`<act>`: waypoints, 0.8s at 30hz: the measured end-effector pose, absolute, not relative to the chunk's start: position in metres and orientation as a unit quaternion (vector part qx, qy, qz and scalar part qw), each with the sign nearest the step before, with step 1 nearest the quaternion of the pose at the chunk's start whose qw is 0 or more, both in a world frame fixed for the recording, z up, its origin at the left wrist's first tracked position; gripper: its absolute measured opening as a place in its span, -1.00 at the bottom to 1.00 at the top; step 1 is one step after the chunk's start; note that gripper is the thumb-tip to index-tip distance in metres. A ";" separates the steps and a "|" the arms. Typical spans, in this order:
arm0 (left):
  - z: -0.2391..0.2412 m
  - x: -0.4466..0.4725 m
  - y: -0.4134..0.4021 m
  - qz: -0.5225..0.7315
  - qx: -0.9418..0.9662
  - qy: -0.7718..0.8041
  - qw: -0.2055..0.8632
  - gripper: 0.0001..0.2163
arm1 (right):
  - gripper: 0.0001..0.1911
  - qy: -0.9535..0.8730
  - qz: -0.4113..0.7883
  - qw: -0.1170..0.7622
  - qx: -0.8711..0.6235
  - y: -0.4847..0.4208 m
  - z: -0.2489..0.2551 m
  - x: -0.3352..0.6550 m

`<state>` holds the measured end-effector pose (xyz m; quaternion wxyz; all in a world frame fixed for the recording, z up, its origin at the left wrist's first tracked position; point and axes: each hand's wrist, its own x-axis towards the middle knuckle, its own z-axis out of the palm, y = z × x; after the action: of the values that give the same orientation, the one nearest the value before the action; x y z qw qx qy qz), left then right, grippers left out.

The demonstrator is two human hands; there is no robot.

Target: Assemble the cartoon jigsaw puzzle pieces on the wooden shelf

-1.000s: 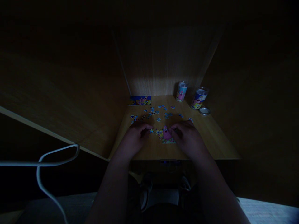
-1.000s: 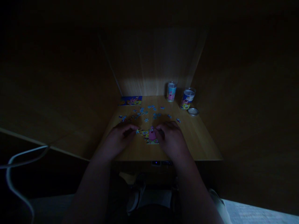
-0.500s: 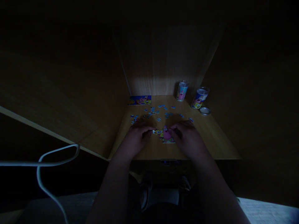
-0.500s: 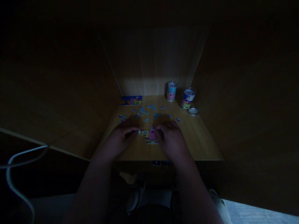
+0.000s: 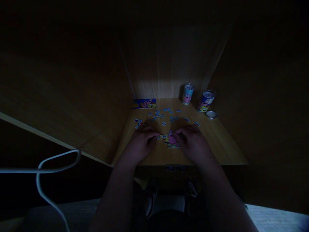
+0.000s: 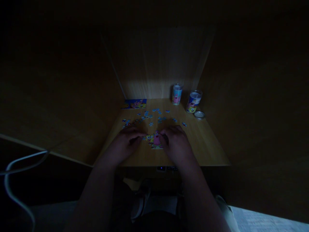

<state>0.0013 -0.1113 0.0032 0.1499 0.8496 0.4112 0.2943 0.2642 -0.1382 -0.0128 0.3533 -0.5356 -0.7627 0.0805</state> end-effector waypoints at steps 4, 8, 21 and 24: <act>0.004 0.003 -0.111 0.300 0.848 0.414 0.137 -0.74 | -0.83 -0.764 0.087 0.351 -0.534 -0.138 -0.013 0.264; 0.003 0.002 -0.111 0.306 0.844 0.422 0.125 -0.80 | -0.84 -0.766 0.089 0.351 -0.532 -0.138 -0.014 0.265; 0.002 0.002 -0.109 0.306 0.844 0.417 0.140 -0.88 | -0.95 -0.787 0.087 0.343 -0.505 -0.140 -0.013 0.263; 0.002 0.002 -0.109 0.301 0.847 0.416 0.140 -0.89 | -0.96 -0.790 0.089 0.340 -0.503 -0.141 -0.012 0.262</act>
<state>0.0024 -0.1093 0.0019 0.1398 0.8470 0.4155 0.3006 0.2625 -0.1405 -0.0118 0.3398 -0.5033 -0.7895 0.0887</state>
